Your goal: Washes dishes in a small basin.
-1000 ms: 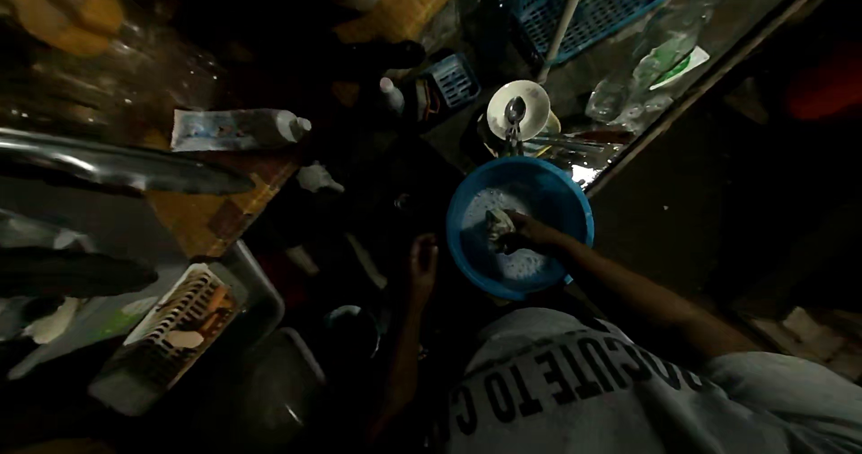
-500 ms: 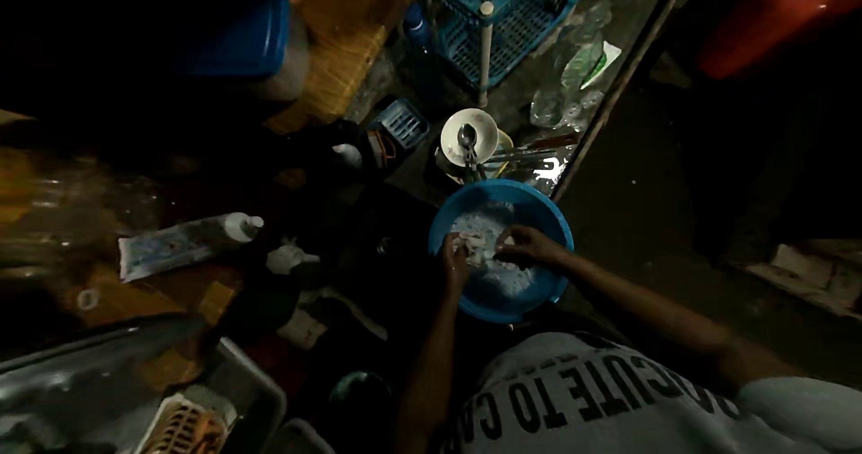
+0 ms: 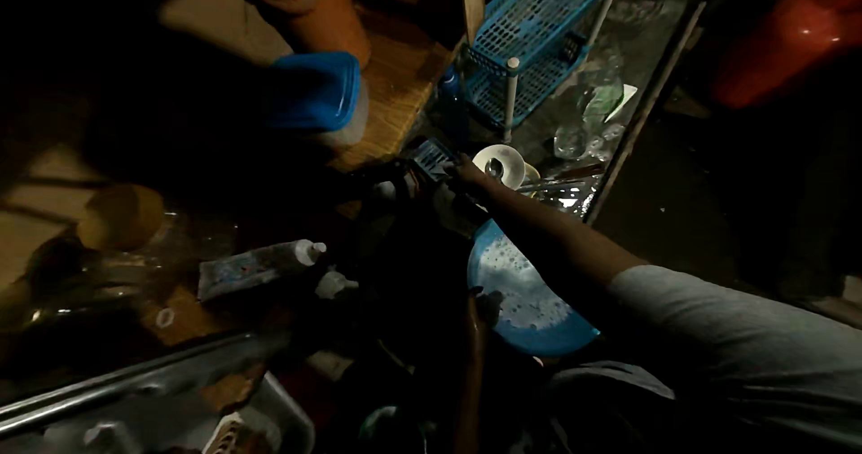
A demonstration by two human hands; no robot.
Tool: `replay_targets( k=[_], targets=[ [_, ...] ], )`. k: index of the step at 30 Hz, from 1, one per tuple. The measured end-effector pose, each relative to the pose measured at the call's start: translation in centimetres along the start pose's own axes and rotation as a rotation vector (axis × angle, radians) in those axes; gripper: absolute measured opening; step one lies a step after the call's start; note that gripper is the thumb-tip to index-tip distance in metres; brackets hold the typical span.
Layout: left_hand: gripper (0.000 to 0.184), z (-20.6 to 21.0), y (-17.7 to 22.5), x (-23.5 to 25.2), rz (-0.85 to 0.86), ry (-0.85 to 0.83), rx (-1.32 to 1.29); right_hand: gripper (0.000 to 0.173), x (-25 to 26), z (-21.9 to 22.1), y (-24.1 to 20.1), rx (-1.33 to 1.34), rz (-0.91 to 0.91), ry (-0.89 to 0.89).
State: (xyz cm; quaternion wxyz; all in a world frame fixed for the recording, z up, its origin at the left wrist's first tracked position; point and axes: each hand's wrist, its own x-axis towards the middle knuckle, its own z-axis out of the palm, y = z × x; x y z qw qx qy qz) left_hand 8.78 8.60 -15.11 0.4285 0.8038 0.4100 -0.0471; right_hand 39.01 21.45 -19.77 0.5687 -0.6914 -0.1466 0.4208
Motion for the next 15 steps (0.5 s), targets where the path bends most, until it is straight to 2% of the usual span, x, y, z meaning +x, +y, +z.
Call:
replay_targets(
  k=[2,4,6,7,9,11,13,15],
  targets=[
    [0.035,-0.2,-0.4,0.1,-0.026,0.013,-0.070,0.070,-0.8,-0.5,0.4,0.025,0.022,0.013],
    [0.030,-0.4,-0.8,0.8,-0.037,0.027,-0.142,0.056,-3.8,-1.7,1.3,0.061,-0.028,-0.028],
    [0.032,-0.5,-0.6,1.6,-0.035,0.008,-0.198,0.038,-8.2,-3.4,3.0,0.107,-0.086,-0.188],
    [0.033,-0.7,-0.1,1.8,-0.028,-0.016,-0.212,0.035,-11.0,-4.4,3.9,0.104,-0.086,-0.290],
    [0.033,-0.9,1.1,2.1,0.016,-0.076,-0.254,0.039,-16.2,-6.4,6.5,0.024,0.009,-0.417],
    [0.032,-0.5,1.9,2.5,0.077,-0.126,-0.353,0.049,-20.1,-7.5,9.6,0.009,0.197,-0.458],
    [0.032,-0.1,3.1,2.8,0.076,-0.203,-0.437,0.060,-22.9,-7.9,11.6,0.139,0.372,-0.450],
    [0.034,0.0,3.8,3.3,0.089,-0.288,-0.404,0.065,-24.8,-8.2,11.2,0.298,0.449,-0.352]
  ],
)
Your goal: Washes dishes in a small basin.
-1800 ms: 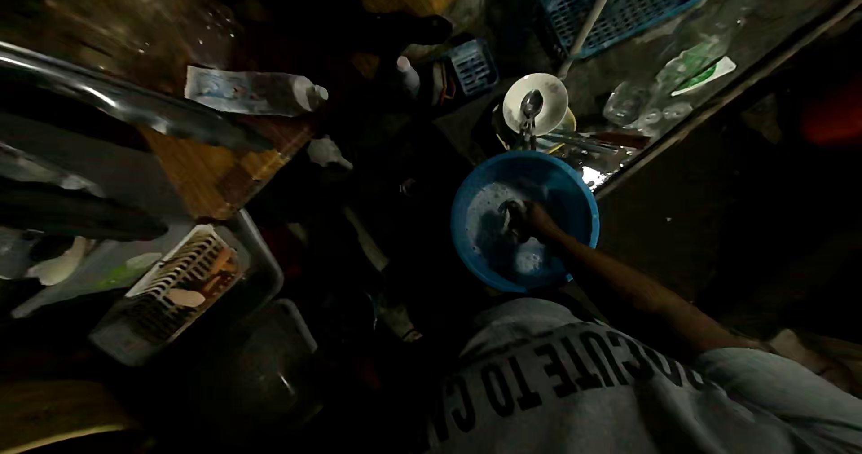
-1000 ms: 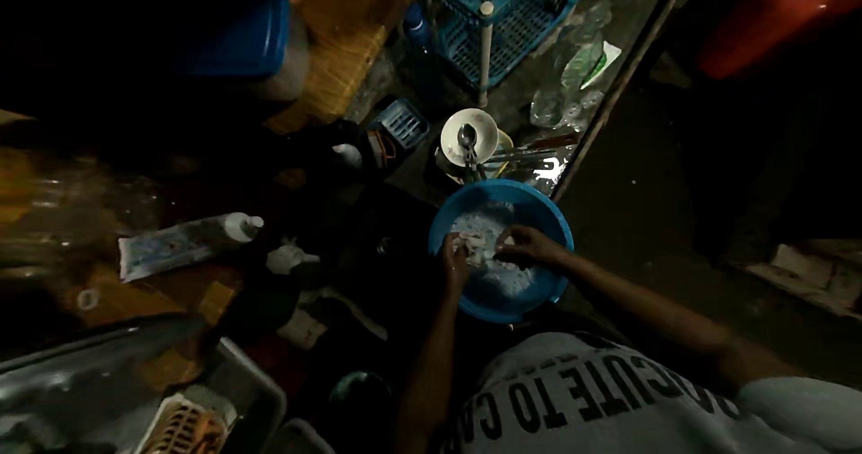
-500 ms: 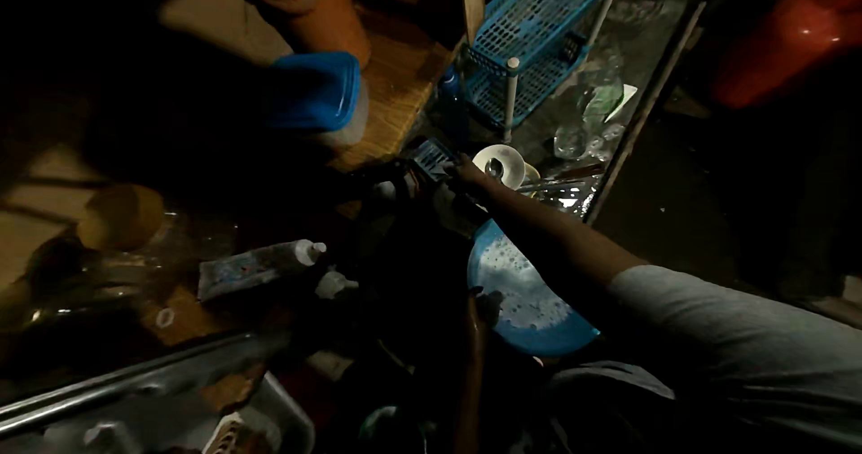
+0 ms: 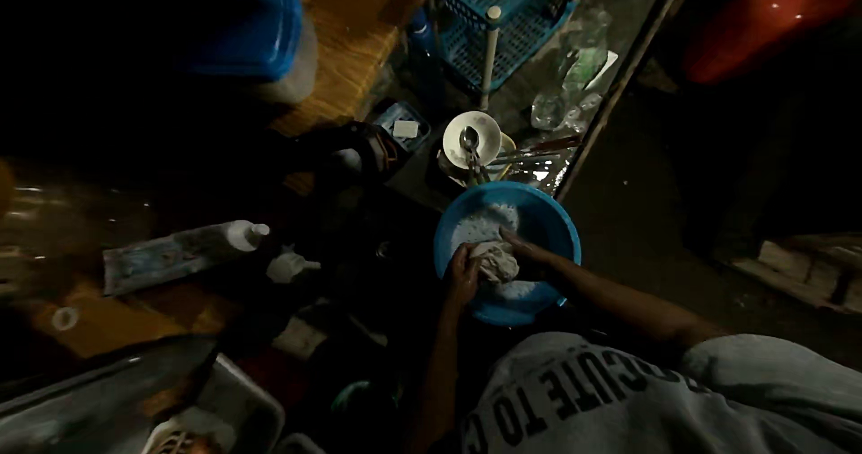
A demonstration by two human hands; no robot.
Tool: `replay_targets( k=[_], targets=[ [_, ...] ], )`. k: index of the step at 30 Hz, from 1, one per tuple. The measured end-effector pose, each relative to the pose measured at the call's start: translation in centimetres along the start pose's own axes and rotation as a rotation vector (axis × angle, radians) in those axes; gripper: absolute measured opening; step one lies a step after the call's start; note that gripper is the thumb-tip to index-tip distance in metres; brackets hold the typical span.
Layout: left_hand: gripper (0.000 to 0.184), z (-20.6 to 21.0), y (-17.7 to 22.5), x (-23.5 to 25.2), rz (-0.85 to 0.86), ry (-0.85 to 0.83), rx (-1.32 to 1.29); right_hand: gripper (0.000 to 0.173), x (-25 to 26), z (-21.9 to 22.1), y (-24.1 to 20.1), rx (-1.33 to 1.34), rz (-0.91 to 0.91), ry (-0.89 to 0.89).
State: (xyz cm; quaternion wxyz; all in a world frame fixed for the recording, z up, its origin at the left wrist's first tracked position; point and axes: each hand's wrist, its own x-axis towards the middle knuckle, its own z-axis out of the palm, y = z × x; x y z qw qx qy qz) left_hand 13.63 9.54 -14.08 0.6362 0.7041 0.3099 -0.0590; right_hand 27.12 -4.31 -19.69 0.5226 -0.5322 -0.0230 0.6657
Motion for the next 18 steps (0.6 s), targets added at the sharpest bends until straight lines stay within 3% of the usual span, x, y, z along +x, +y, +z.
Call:
replay_targets(
  k=[2,3,6,8,12,14,18],
  targets=[
    [0.040,-0.6,-0.4,0.5,-0.021,-0.021,0.200,0.055,-0.4,-0.7,0.0,0.052,-0.043,0.017],
    [0.042,-1.1,-1.1,0.7,-0.028,0.048,0.315,0.047,-0.1,-1.5,-0.1,0.008,-0.094,0.003],
    [0.040,-2.8,-3.8,1.5,-0.003,0.356,0.413,0.041,1.0,-3.0,0.0,-0.433,-0.215,0.080],
    [0.038,-3.6,-4.3,2.3,-0.050,0.440,0.366,0.044,1.9,-3.2,1.7,-0.855,-0.268,0.061],
    [0.034,-5.2,-2.7,5.3,-0.089,0.432,0.458,0.062,3.5,-3.3,7.3,-1.468,-0.321,-0.281],
    [0.034,-6.3,-1.8,8.0,-0.042,0.429,0.512,0.056,4.4,-3.4,9.5,-1.629,-0.459,-0.320],
    [0.040,-9.9,2.0,16.0,0.028,0.400,0.647,0.059,5.8,-4.4,10.3,-1.690,-0.576,-0.282]
  ],
)
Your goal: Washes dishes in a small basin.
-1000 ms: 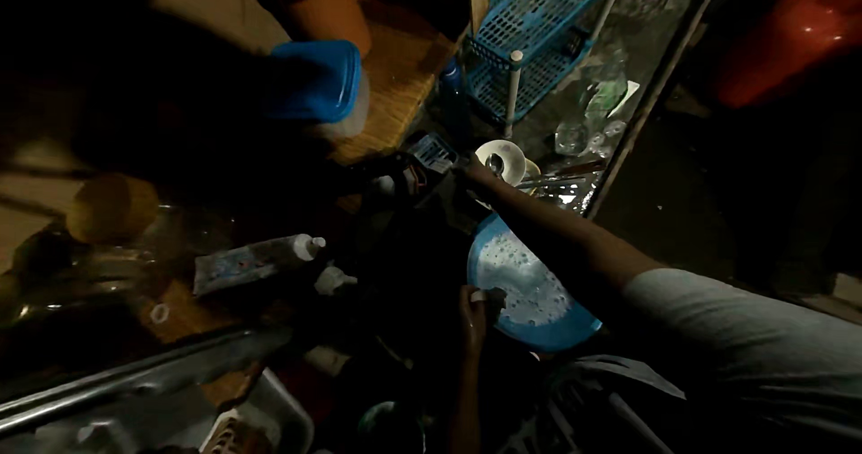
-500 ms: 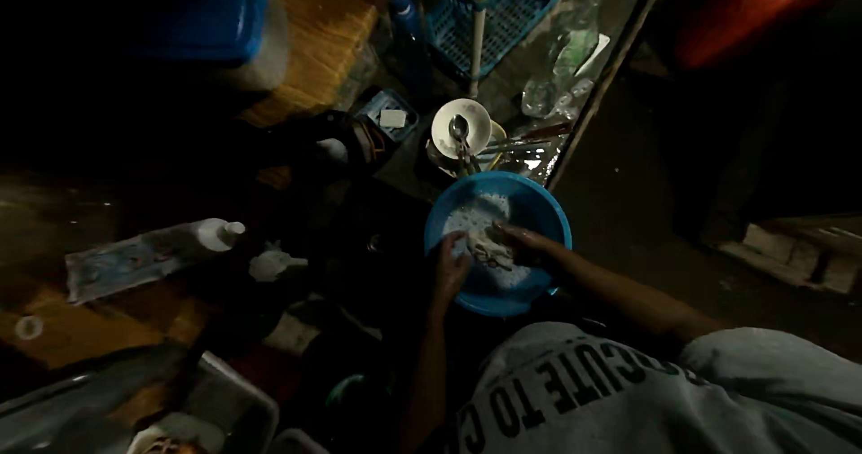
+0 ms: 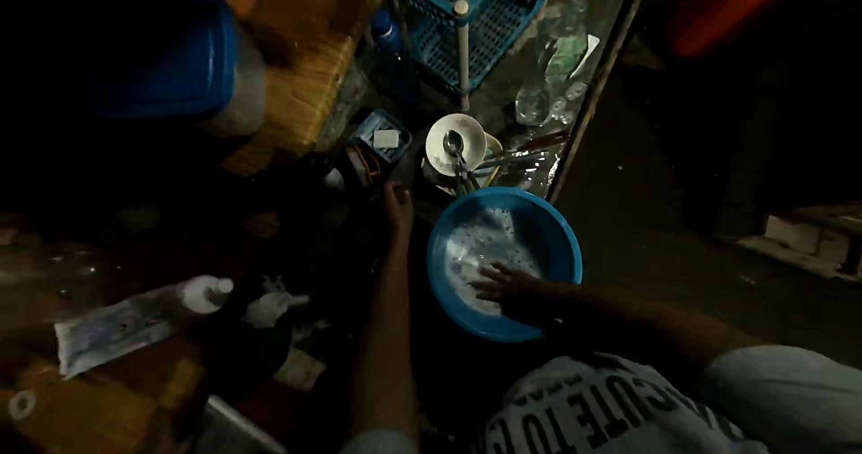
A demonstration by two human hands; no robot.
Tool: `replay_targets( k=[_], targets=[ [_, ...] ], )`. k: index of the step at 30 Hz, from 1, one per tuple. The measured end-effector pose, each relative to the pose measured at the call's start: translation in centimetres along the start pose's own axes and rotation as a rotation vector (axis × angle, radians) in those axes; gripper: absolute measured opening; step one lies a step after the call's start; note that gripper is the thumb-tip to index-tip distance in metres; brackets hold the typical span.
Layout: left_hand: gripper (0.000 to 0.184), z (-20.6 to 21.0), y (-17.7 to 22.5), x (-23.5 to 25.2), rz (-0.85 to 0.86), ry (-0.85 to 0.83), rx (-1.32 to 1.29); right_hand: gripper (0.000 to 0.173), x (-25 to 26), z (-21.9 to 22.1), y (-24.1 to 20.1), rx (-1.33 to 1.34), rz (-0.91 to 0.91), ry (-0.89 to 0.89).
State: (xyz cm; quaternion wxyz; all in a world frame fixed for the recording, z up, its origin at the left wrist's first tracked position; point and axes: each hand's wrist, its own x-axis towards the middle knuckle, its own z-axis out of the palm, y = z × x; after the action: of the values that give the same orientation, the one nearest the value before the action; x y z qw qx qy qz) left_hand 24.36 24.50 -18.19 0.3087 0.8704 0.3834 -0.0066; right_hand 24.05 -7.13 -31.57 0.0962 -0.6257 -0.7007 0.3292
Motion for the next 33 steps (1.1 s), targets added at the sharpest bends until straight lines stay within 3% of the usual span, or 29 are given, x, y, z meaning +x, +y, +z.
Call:
replay_targets(
  k=[4,8,14,17,19,22,24,28,31,33],
  targets=[
    [0.049,0.2,1.0,9.8,0.011,0.077,0.132,0.070,-0.1,-0.8,0.3,0.109,0.068,-0.033],
    [0.067,2.2,1.9,16.9,-0.141,0.076,0.320,0.066,0.5,-0.7,0.9,0.250,0.132,-0.066],
    [0.085,4.3,1.8,20.5,-0.212,0.047,0.487,0.065,1.1,-0.1,1.4,0.364,0.176,-0.139],
    [0.090,3.1,1.4,21.0,-0.140,-0.007,0.483,0.069,1.0,-0.2,1.4,0.376,0.162,-0.146],
    [0.081,2.1,-0.4,21.7,-0.044,-0.048,0.361,0.067,1.0,-0.4,1.4,0.400,0.179,-0.154],
    [0.076,-0.1,-0.3,20.6,-0.042,-0.315,0.046,0.067,0.9,-0.5,1.2,0.412,0.185,-0.159],
    [0.077,-0.7,0.0,19.9,-0.019,-0.420,0.004,0.066,1.0,-0.7,1.2,0.405,0.186,-0.177],
    [0.081,-0.3,0.1,16.1,0.188,-0.262,0.161,0.060,0.4,-0.8,1.1,0.404,0.163,-0.078],
    [0.066,0.1,0.1,5.9,0.202,-0.210,-0.028,0.061,0.3,-1.3,0.7,0.344,0.166,-0.105],
    [0.067,1.4,-2.0,-2.8,0.004,-0.328,-0.152,0.062,0.4,-1.2,0.6,0.274,0.139,-0.140]
  ],
)
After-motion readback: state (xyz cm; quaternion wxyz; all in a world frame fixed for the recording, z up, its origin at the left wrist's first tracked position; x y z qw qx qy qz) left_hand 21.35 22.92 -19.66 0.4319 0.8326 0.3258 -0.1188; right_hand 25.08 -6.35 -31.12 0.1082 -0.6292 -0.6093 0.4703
